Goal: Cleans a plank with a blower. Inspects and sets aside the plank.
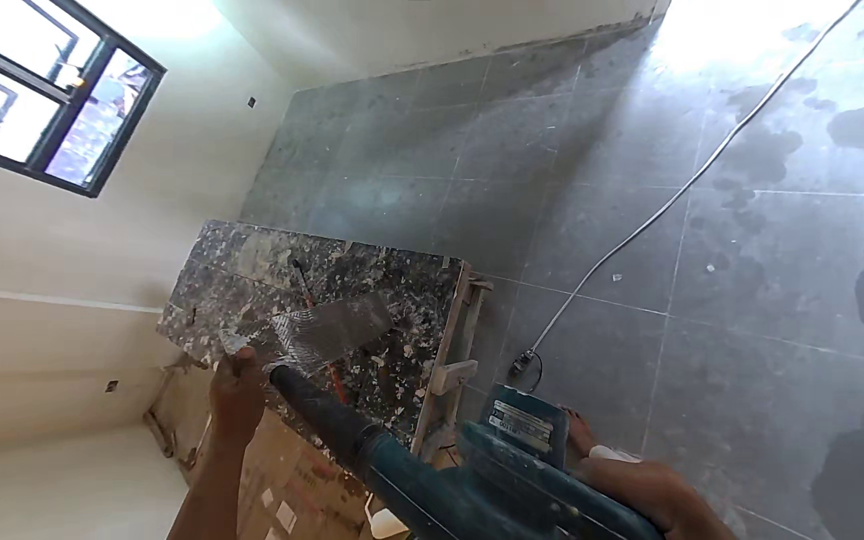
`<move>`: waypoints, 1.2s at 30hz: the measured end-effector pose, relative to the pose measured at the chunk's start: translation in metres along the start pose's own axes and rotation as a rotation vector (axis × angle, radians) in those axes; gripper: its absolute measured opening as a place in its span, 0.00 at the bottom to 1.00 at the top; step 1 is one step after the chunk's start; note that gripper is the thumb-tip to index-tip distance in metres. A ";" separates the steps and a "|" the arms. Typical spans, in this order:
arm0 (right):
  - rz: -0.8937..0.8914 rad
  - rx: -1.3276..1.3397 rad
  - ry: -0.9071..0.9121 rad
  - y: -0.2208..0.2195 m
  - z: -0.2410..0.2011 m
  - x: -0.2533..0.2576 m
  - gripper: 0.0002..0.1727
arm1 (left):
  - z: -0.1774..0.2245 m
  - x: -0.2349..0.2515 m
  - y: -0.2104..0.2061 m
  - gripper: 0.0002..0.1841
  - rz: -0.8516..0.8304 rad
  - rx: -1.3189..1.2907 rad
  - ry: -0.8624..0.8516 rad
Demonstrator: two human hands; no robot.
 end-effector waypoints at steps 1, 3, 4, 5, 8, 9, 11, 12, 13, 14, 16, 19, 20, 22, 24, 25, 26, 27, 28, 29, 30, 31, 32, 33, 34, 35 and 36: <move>0.006 -0.011 -0.006 -0.002 0.002 0.000 0.14 | -0.002 0.002 0.001 0.27 -0.008 0.007 -0.021; 0.020 -0.076 -0.027 -0.009 0.010 0.002 0.14 | -0.008 0.004 0.005 0.28 -0.039 0.021 -0.050; 0.038 -0.121 -0.034 -0.014 0.017 0.004 0.14 | -0.009 0.004 0.006 0.28 -0.055 0.037 -0.058; 0.065 -0.167 -0.038 -0.020 0.027 0.007 0.15 | -0.010 0.004 0.008 0.29 -0.076 0.056 -0.056; 0.115 -0.313 -0.133 -0.041 0.057 0.023 0.17 | -0.011 0.002 0.006 0.28 -0.097 0.052 -0.060; 0.093 -0.337 -0.207 -0.047 0.066 0.030 0.17 | -0.011 0.000 0.004 0.27 -0.100 0.035 -0.058; 0.045 -0.372 -0.331 -0.060 0.084 0.047 0.17 | -0.010 -0.004 0.001 0.25 -0.083 0.020 -0.064; 0.027 -0.390 -0.377 -0.065 0.093 0.056 0.18 | -0.008 -0.005 -0.001 0.25 -0.078 0.023 -0.059; 0.009 -0.405 -0.424 -0.071 0.102 0.065 0.18 | -0.008 -0.007 -0.001 0.24 -0.076 0.031 -0.055; -0.010 -0.414 -0.472 -0.076 0.108 0.072 0.19 | -0.008 -0.009 -0.001 0.25 -0.089 0.036 -0.036; -0.035 -0.419 -0.540 -0.086 0.117 0.081 0.20 | -0.008 -0.015 0.000 0.25 -0.109 0.043 -0.020; 0.002 -0.412 -0.546 -0.099 0.115 0.081 0.19 | -0.015 -0.020 0.002 0.24 -0.105 0.019 -0.048; 0.027 -0.403 -0.528 -0.102 0.111 0.077 0.19 | -0.019 -0.021 0.003 0.23 -0.097 0.004 -0.053; 0.113 -0.359 -0.470 -0.107 0.100 0.064 0.17 | -0.027 -0.022 0.005 0.22 -0.087 -0.022 -0.050; 0.204 -0.287 -0.398 -0.110 0.086 0.046 0.16 | -0.036 -0.023 0.009 0.21 -0.074 -0.043 -0.029; 0.246 -0.250 -0.353 -0.110 0.078 0.037 0.16 | -0.040 -0.023 0.010 0.21 -0.066 -0.051 -0.015; 0.283 -0.210 -0.299 -0.110 0.070 0.027 0.16 | -0.043 -0.022 0.012 0.22 -0.060 -0.056 0.001; 0.299 -0.159 -0.251 -0.110 0.062 0.018 0.17 | -0.046 -0.022 0.014 0.22 -0.057 -0.054 0.013; 0.295 -0.108 -0.217 -0.108 0.053 0.010 0.17 | -0.049 -0.021 0.016 0.22 -0.051 -0.050 0.023; 0.276 -0.057 -0.202 -0.106 0.043 0.003 0.16 | -0.051 -0.020 0.017 0.23 -0.049 -0.044 0.032; 0.256 -0.005 -0.197 -0.105 0.034 -0.002 0.16 | -0.053 -0.019 0.018 0.23 -0.052 -0.041 0.040; 0.238 0.041 -0.188 -0.104 0.027 -0.007 0.15 | -0.054 -0.018 0.020 0.24 -0.054 -0.040 0.040; 0.222 0.072 -0.176 -0.103 0.021 -0.010 0.14 | -0.055 -0.016 0.021 0.24 -0.054 -0.040 0.043; 0.206 0.085 -0.164 -0.102 0.017 -0.012 0.13 | -0.056 -0.014 0.021 0.24 -0.050 -0.043 0.042; 0.190 0.090 -0.150 -0.102 0.013 -0.013 0.12 | -0.057 -0.012 0.022 0.24 -0.042 -0.046 0.040; 0.176 0.091 -0.130 -0.102 0.010 -0.013 0.12 | -0.059 -0.009 0.023 0.23 -0.036 -0.055 0.037; 0.166 0.087 -0.115 -0.102 0.008 -0.012 0.11 | -0.061 -0.006 0.024 0.23 -0.035 -0.062 0.039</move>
Point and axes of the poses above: each hand's wrist, its own x-axis towards the middle knuckle, its own y-axis out of the back of the hand, z = x × y, the point moved 4 cm from there along x, towards the middle knuckle, and after that the axes turned 5 degrees about -x, right-handed, at the moved point
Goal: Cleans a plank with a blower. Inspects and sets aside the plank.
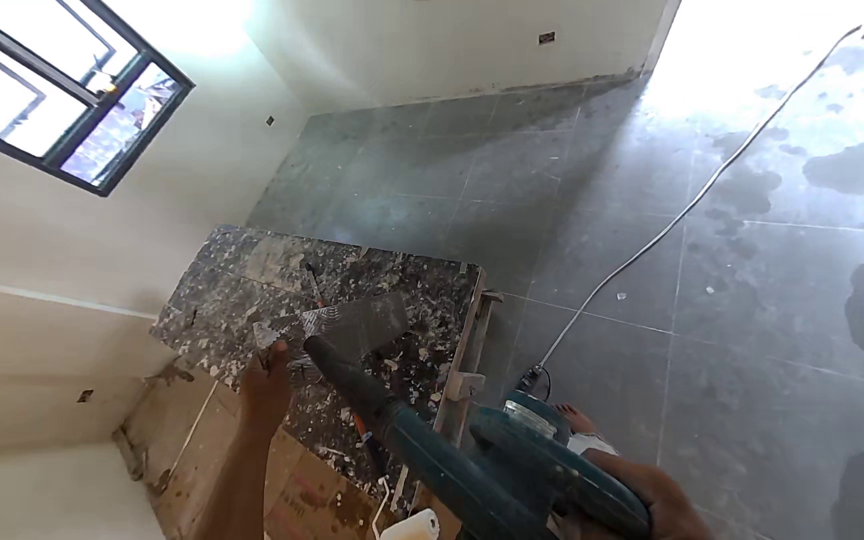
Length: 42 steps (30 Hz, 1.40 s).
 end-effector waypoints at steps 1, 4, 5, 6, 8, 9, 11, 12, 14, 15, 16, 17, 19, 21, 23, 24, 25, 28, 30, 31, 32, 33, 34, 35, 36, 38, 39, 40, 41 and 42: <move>-0.008 -0.005 0.012 0.000 -0.001 0.000 0.11 | -0.004 0.002 0.001 0.23 0.008 -0.004 -0.001; -0.021 -0.051 0.012 -0.001 0.001 0.004 0.12 | -0.020 0.004 0.006 0.25 0.031 -0.030 0.005; -0.018 -0.070 -0.005 0.000 0.003 0.006 0.13 | -0.025 0.003 0.007 0.25 0.035 -0.044 0.009; -0.012 -0.091 -0.018 0.001 0.008 0.010 0.13 | -0.028 0.002 0.008 0.26 0.036 -0.056 0.019; 0.008 -0.137 -0.042 0.003 0.023 0.020 0.14 | -0.035 -0.001 0.009 0.27 0.050 -0.065 0.033; 0.019 -0.162 -0.063 0.004 0.032 0.027 0.14 | -0.036 -0.004 0.009 0.26 0.064 -0.072 0.039; 0.036 -0.216 -0.112 0.008 0.053 0.045 0.15 | -0.032 -0.009 0.007 0.24 0.091 -0.092 0.050; 0.032 -0.237 -0.156 0.009 0.062 0.055 0.15 | -0.030 -0.011 0.006 0.23 0.102 -0.095 0.057; -0.004 -0.288 -0.256 0.011 0.079 0.076 0.16 | -0.025 -0.015 0.004 0.23 0.118 -0.092 0.071; -0.026 -0.322 -0.299 0.012 0.086 0.088 0.16 | -0.023 -0.016 0.003 0.24 0.120 -0.089 0.080; -0.042 -0.354 -0.332 0.013 0.093 0.099 0.16 | -0.021 -0.017 0.002 0.25 0.123 -0.083 0.088; -0.053 -0.384 -0.359 0.013 0.100 0.111 0.17 | -0.019 -0.018 0.000 0.25 0.125 -0.081 0.093; -0.070 -0.424 -0.399 0.014 0.112 0.132 0.17 | -0.012 -0.020 -0.003 0.25 0.125 -0.096 0.089; -0.080 -0.447 -0.425 0.015 0.120 0.150 0.18 | -0.002 -0.021 -0.008 0.23 0.127 -0.105 0.078; -0.079 -0.459 -0.429 0.018 0.126 0.162 0.18 | 0.003 -0.023 -0.011 0.22 0.131 -0.086 0.080; -0.078 -0.460 -0.415 0.020 0.126 0.166 0.18 | 0.004 -0.023 -0.012 0.23 0.135 -0.069 0.079; -0.072 -0.455 -0.390 0.022 0.124 0.168 0.18 | 0.005 -0.022 -0.013 0.23 0.140 -0.053 0.078; -0.040 -0.338 -0.309 0.033 0.106 0.165 0.16 | 0.010 -0.018 -0.014 0.23 0.155 -0.035 0.093; -0.025 -0.250 -0.302 0.041 0.094 0.162 0.14 | 0.014 -0.017 -0.015 0.22 0.158 -0.043 0.095; -0.024 -0.225 -0.308 0.044 0.091 0.162 0.14 | 0.017 -0.016 -0.015 0.22 0.159 -0.042 0.096; -0.027 -0.213 -0.315 0.046 0.089 0.165 0.14 | 0.019 -0.014 -0.016 0.22 0.159 -0.038 0.099; -0.036 -0.214 -0.327 0.047 0.089 0.168 0.13 | 0.020 -0.013 -0.016 0.22 0.162 -0.037 0.104; -0.050 -0.230 -0.335 0.047 0.091 0.172 0.13 | 0.022 -0.012 -0.016 0.23 0.166 -0.037 0.109; -0.071 -0.261 -0.342 0.046 0.094 0.177 0.14 | 0.023 -0.012 -0.017 0.23 0.170 -0.038 0.110; -0.094 -0.302 -0.348 0.046 0.097 0.182 0.14 | 0.024 -0.012 -0.018 0.23 0.172 -0.037 0.110; -0.136 -0.383 -0.370 0.045 0.105 0.190 0.16 | 0.028 -0.016 -0.019 0.23 0.169 -0.021 0.121; -0.151 -0.411 -0.381 0.044 0.108 0.194 0.17 | 0.029 -0.017 -0.019 0.24 0.170 -0.015 0.126; -0.162 -0.436 -0.394 0.044 0.112 0.198 0.17 | 0.029 -0.019 -0.019 0.24 0.172 -0.012 0.132; -0.169 -0.454 -0.406 0.044 0.115 0.200 0.18 | 0.028 -0.020 -0.020 0.23 0.178 -0.013 0.132; -0.174 -0.463 -0.417 0.044 0.118 0.203 0.18 | 0.027 -0.021 -0.020 0.23 0.183 -0.016 0.131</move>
Point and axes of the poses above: each hand's wrist, its own x-axis towards the middle knuckle, its own y-axis out of the back of the hand, z = x × y, the point moved 4 cm from there along x, towards the middle knuckle, and after that the axes turned 5 degrees about -x, right-handed, at the moved point
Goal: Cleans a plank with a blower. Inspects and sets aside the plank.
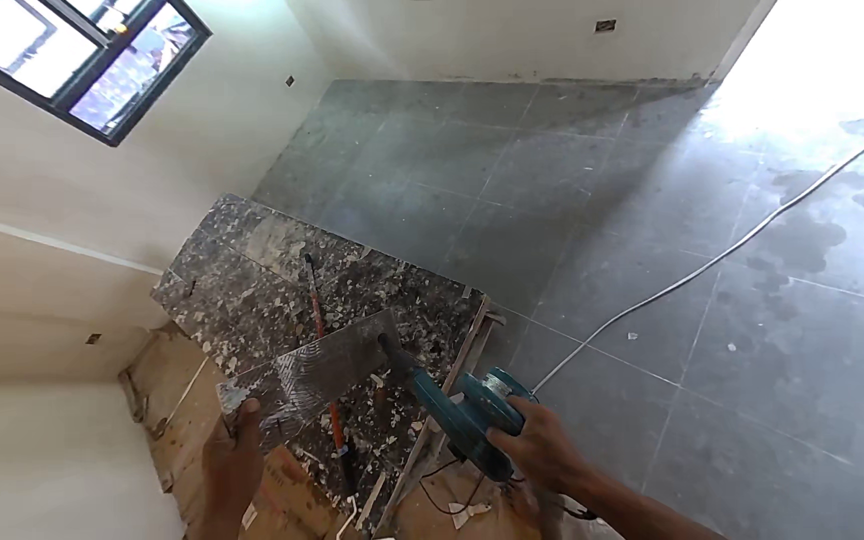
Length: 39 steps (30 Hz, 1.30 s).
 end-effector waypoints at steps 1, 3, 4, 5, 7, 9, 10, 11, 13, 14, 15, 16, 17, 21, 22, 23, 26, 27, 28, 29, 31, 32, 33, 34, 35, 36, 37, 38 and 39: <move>-0.006 -0.004 -0.009 -0.001 0.002 0.003 0.18 | -0.001 -0.001 0.000 0.23 0.003 -0.004 0.002; -0.007 -0.002 -0.018 -0.002 0.004 0.008 0.18 | -0.003 -0.003 0.001 0.24 0.004 -0.020 0.011; -0.012 0.001 -0.022 -0.002 0.004 0.010 0.18 | -0.005 -0.004 0.002 0.24 0.010 -0.027 0.013; -0.016 0.003 -0.026 -0.002 0.004 0.012 0.18 | -0.007 -0.005 0.002 0.23 0.016 -0.038 0.017; -0.019 0.009 -0.036 -0.002 0.003 0.017 0.18 | -0.008 -0.008 0.003 0.23 0.030 -0.047 0.022; -0.022 0.005 -0.047 -0.002 0.001 0.022 0.17 | -0.010 -0.010 0.004 0.24 0.039 -0.038 0.036; -0.022 0.000 -0.051 -0.003 0.001 0.024 0.18 | -0.011 -0.011 0.005 0.24 0.043 -0.035 0.043; -0.019 -0.006 -0.053 -0.004 0.001 0.027 0.18 | -0.012 -0.012 0.005 0.24 0.044 -0.037 0.049; -0.003 -0.017 -0.049 -0.006 0.002 0.032 0.18 | -0.017 -0.014 0.006 0.24 0.042 -0.055 0.050; 0.001 -0.017 -0.044 -0.007 0.002 0.034 0.18 | -0.020 -0.015 0.007 0.24 0.046 -0.068 0.052; 0.003 -0.014 -0.037 -0.007 0.002 0.036 0.18 | -0.023 -0.015 0.007 0.23 0.054 -0.075 0.054; 0.003 -0.011 -0.031 -0.008 0.002 0.037 0.18 | -0.026 -0.016 0.008 0.23 0.059 -0.079 0.058; -0.001 -0.010 -0.027 -0.008 0.002 0.038 0.18 | -0.027 -0.017 0.008 0.23 0.062 -0.075 0.062; 0.009 -0.020 -0.005 -0.008 -0.003 0.039 0.17 | -0.027 -0.018 0.010 0.22 0.076 -0.061 0.068; 0.012 -0.010 0.006 -0.008 -0.004 0.038 0.17 | -0.027 -0.018 0.010 0.23 0.078 -0.064 0.071; 0.016 0.004 0.016 -0.008 -0.004 0.036 0.16 | -0.028 -0.018 0.011 0.23 0.078 -0.066 0.080; 0.013 0.045 0.026 -0.005 -0.008 0.030 0.16 | -0.032 -0.015 0.011 0.24 0.090 -0.065 0.126; 0.009 0.057 0.023 -0.004 -0.009 0.028 0.17 | -0.032 -0.014 0.011 0.24 0.091 -0.065 0.144; 0.009 0.063 0.021 -0.004 -0.009 0.026 0.17 | -0.033 -0.013 0.012 0.25 0.093 -0.062 0.153; 0.009 0.062 0.021 -0.004 -0.009 0.026 0.16 | -0.034 -0.012 0.012 0.24 0.095 -0.060 0.153; 0.013 0.042 0.040 -0.005 -0.007 0.025 0.18 | -0.033 -0.012 0.013 0.24 0.094 -0.057 0.152; 0.025 0.029 0.068 -0.005 -0.005 0.025 0.19 | -0.032 -0.011 0.013 0.24 0.093 -0.058 0.152; 0.047 0.024 0.106 -0.006 -0.004 0.025 0.20 | -0.031 -0.011 0.012 0.23 0.096 -0.058 0.155; 0.073 0.018 0.144 -0.006 -0.003 0.024 0.21 | -0.030 -0.011 0.011 0.23 0.102 -0.065 0.158; 0.102 0.010 0.184 -0.006 -0.001 0.024 0.22 | -0.030 -0.012 0.010 0.22 0.104 -0.087 0.167; 0.127 -0.004 0.220 -0.006 0.001 0.025 0.24 | -0.028 -0.013 0.009 0.22 0.103 -0.118 0.182; 0.141 -0.020 0.249 -0.006 0.003 0.026 0.28 | -0.027 -0.015 0.007 0.22 0.105 -0.153 0.201; 0.153 -0.037 0.270 -0.005 0.005 0.027 0.32 | -0.025 -0.016 0.006 0.22 0.113 -0.183 0.216; 0.175 -0.046 0.288 -0.004 0.007 0.029 0.35 | -0.023 -0.018 0.004 0.22 0.122 -0.205 0.234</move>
Point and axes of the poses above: each hand's wrist, its own x-axis towards the middle knuckle, its own y-axis out of the back of the hand, z = x × y, the point moved 4 cm from there along x, towards the middle knuckle, and after that the axes turned 5 degrees about -x, right-handed, at the moved point
